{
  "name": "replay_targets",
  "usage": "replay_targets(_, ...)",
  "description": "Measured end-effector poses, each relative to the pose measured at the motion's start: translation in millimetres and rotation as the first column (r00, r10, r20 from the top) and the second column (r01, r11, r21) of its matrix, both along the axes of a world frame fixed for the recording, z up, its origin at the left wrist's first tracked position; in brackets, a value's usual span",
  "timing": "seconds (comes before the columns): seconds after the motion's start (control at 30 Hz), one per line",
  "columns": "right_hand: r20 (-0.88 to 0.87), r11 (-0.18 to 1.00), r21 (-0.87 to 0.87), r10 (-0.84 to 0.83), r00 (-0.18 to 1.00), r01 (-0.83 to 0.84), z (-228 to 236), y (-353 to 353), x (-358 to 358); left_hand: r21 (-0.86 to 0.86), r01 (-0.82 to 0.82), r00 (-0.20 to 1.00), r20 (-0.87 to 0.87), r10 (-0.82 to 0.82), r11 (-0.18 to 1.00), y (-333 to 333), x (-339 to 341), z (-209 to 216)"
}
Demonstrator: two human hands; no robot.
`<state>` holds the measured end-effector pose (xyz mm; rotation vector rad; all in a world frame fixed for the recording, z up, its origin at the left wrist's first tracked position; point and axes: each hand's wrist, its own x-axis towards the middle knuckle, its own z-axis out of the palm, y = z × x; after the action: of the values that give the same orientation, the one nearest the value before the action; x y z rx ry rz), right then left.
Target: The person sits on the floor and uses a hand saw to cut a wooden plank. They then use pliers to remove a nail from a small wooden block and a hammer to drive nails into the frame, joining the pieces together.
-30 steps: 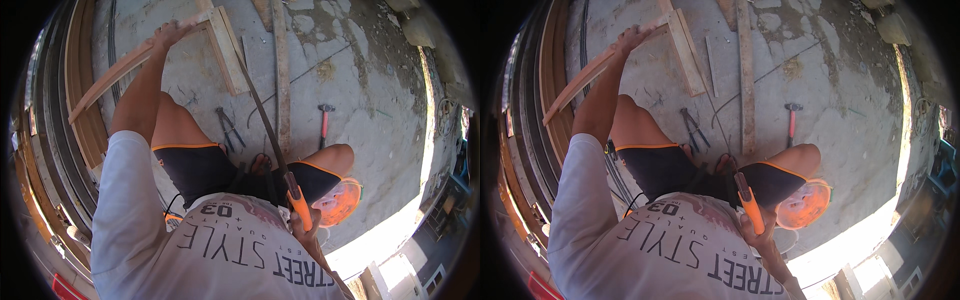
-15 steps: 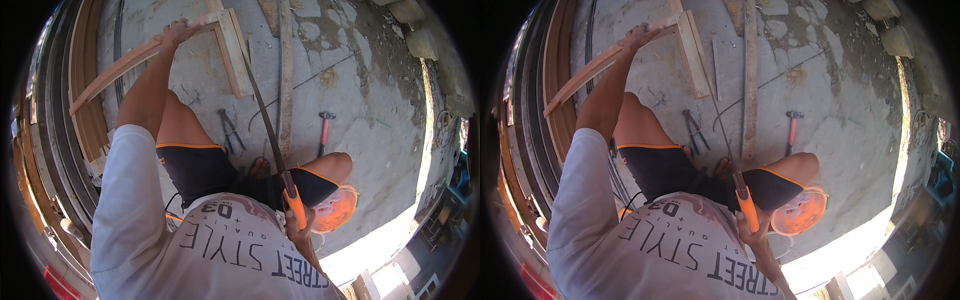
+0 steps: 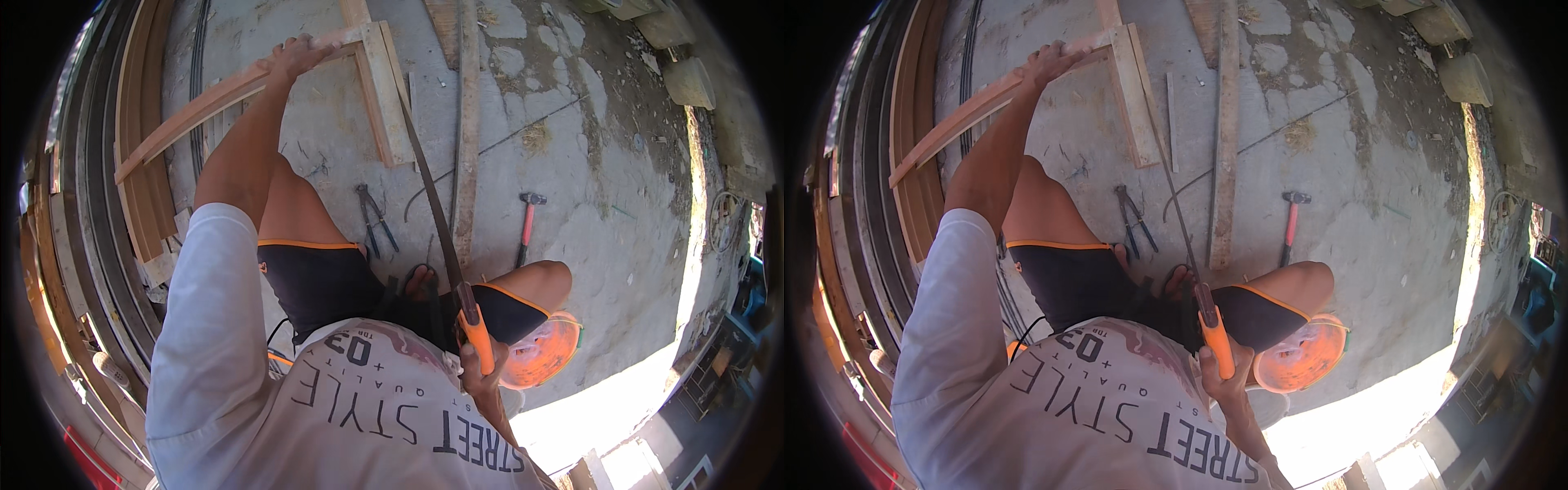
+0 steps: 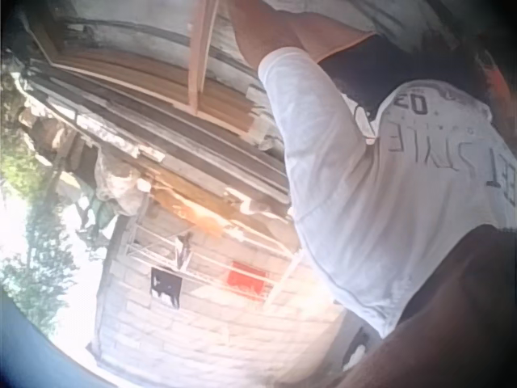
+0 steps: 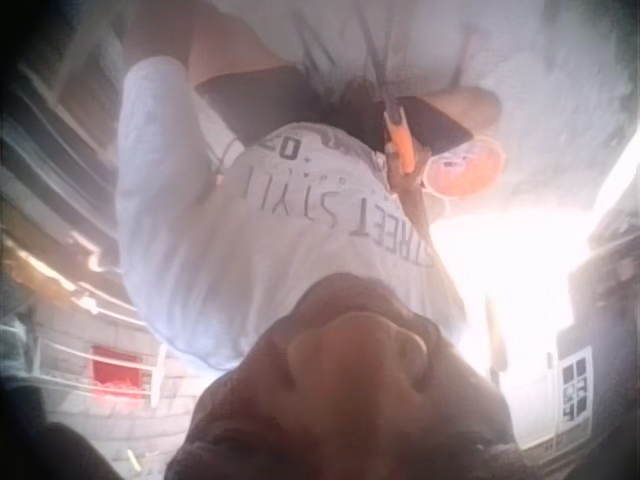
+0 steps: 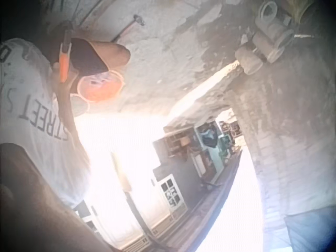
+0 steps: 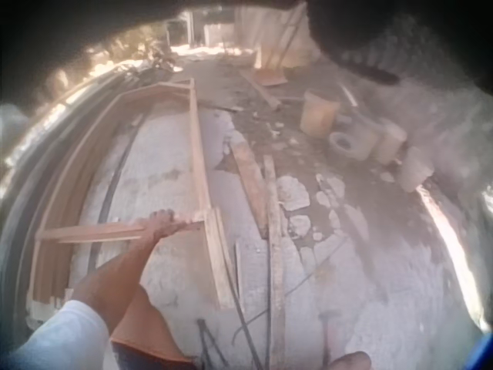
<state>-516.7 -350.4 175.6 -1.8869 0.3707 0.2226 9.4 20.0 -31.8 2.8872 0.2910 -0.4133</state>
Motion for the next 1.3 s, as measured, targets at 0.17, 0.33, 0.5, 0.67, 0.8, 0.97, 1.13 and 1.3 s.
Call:
replay_targets(0.17,0.09,1.0,0.01,-0.018,0.996,0.017,-27.9,8.0,21.0,0.06,0.024,0.999,-0.024,-0.022,0.998,-22.6,-3.2,15.5)
replay_targets(0.33,0.04,0.98,0.198,-0.025,0.999,0.017,-76.8,33.4,114.9,0.09,0.043,0.998,-0.043,-0.039,0.995,1.2,10.6,12.9)
replay_targets(0.5,0.047,0.998,0.056,-0.027,0.999,0.025,-23.3,5.5,2.2,0.057,0.011,1.0,-0.029,-0.01,0.998,-2.4,-0.6,3.3)
replay_targets(0.67,0.062,0.999,0.051,0.009,0.998,-0.012,-62.1,6.1,27.7,0.043,0.003,1.0,-0.014,-0.002,0.999,-24.1,-3.6,16.3)
replay_targets(0.8,0.163,0.996,0.089,-0.004,0.987,-0.01,-96.2,25.4,93.4,0.009,0.011,1.0,0.009,-0.011,1.0,-0.6,6.7,3.9)
replay_targets(0.97,0.063,0.996,0.086,-0.023,0.998,0.017,-49.9,2.1,3.3,0.058,0.024,0.998,-0.055,-0.021,0.998,-1.1,3.1,2.7)
replay_targets(1.13,0.148,0.992,0.125,-0.003,0.989,-0.016,-107.8,7.1,44.7,0.016,0.007,1.0,0.003,-0.008,1.0,-11.6,1.6,6.3)
replay_targets(1.3,0.219,0.978,0.199,-0.105,0.97,0.061,-115.7,37.8,107.0,0.002,0.001,1.0,-0.001,-0.001,1.0,-9.9,-5.1,-2.8)
